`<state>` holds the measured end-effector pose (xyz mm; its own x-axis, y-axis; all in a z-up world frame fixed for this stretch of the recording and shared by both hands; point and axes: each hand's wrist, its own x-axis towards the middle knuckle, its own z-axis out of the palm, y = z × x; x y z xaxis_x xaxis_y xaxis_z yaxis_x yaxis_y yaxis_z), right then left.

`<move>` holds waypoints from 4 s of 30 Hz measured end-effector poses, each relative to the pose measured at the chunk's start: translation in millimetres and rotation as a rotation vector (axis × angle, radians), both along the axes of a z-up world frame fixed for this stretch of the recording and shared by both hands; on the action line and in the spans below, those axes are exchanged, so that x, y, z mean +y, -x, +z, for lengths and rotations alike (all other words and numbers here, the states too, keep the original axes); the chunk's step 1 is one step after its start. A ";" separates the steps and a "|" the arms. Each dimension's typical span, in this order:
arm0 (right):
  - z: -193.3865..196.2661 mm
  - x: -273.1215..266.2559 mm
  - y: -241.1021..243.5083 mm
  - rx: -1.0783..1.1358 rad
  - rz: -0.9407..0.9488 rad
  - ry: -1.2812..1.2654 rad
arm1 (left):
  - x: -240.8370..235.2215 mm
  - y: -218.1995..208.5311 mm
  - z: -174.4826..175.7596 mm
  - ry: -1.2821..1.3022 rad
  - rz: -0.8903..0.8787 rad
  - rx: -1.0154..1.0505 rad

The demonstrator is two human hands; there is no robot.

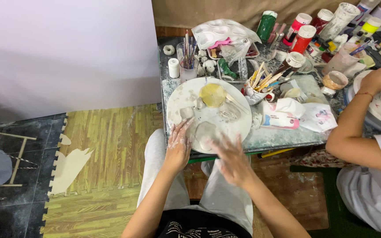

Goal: The person kneads and shapes a lump of clay on a white plate, repeatedly pressing and smoothing it with both hands. They then use a wooden stick to further refine the clay's surface and edges.

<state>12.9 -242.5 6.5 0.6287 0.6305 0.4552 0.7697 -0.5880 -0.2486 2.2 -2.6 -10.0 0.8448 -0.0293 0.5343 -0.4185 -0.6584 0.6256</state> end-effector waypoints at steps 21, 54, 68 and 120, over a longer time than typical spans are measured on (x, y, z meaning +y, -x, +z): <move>19.3 31.0 -25.3 0.070 -0.065 0.070 | -1.0 0.5 -0.9 -0.022 0.006 -0.004; -13.0 14.5 7.4 0.022 -0.079 -0.054 | -9.3 -4.5 -32.0 0.011 0.086 -0.020; 12.3 19.5 -18.7 0.189 -0.151 -0.140 | -13.1 1.2 -19.8 0.089 0.070 0.085; 60.6 -50.2 -194.5 -0.305 -0.602 -0.319 | 14.0 6.4 -15.3 0.577 -0.152 0.213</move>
<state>207.4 -292.7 67.1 0.6401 0.0247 0.7679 0.3993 -0.8646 -0.3051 -4.2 11.4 -25.3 0.9432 0.0852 0.3211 -0.3085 -0.1335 0.9418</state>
